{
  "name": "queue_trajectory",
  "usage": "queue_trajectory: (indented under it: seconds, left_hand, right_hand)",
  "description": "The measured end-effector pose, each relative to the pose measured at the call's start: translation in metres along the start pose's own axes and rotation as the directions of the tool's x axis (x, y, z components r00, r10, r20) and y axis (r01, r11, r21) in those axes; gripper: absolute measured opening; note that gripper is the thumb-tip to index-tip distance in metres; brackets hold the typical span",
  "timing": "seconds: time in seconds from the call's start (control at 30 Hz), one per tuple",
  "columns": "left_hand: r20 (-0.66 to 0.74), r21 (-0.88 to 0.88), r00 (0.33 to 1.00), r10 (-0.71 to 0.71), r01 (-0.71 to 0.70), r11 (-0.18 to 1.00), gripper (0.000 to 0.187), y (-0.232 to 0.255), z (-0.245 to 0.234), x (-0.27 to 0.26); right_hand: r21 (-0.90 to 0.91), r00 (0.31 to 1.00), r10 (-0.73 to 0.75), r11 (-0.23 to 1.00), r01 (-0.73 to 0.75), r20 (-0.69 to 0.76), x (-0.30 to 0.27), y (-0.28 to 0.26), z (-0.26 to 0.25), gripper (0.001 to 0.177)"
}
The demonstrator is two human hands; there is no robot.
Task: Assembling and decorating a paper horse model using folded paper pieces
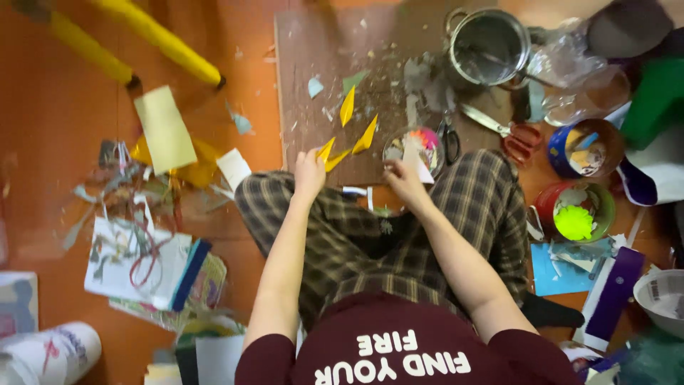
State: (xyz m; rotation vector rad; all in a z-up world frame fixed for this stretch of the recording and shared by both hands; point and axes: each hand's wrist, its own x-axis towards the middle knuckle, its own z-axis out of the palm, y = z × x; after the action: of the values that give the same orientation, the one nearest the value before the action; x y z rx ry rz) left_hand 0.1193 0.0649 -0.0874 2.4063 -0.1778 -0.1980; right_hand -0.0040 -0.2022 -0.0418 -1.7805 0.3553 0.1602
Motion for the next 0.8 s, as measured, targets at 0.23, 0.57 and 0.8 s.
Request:
queue_trajectory:
  seconds: [0.23, 0.57, 0.8]
  left_hand:
    - [-0.134, 0.298, 0.970, 0.202, -0.155, 0.942, 0.049, 0.024, 0.023, 0.020]
    - [0.079, 0.247, 0.995, 0.062, -0.079, 0.966, 0.055, 0.079, 0.082, 0.056]
    - [-0.123, 0.115, 0.977, 0.174, -0.160, 0.980, 0.020, 0.060, 0.100, 0.055]
  right_hand:
    - [0.102, 0.990, 0.130, 0.987, -0.124, -0.058, 0.055, -0.002, -0.056, 0.041]
    - [0.120, 0.917, 0.247, 0.968, -0.220, -0.312, 0.240, -0.002, -0.165, 0.074]
    - [0.204, 0.886, 0.284, 0.954, -0.221, -0.367, 0.267, -0.017, -0.152, 0.083]
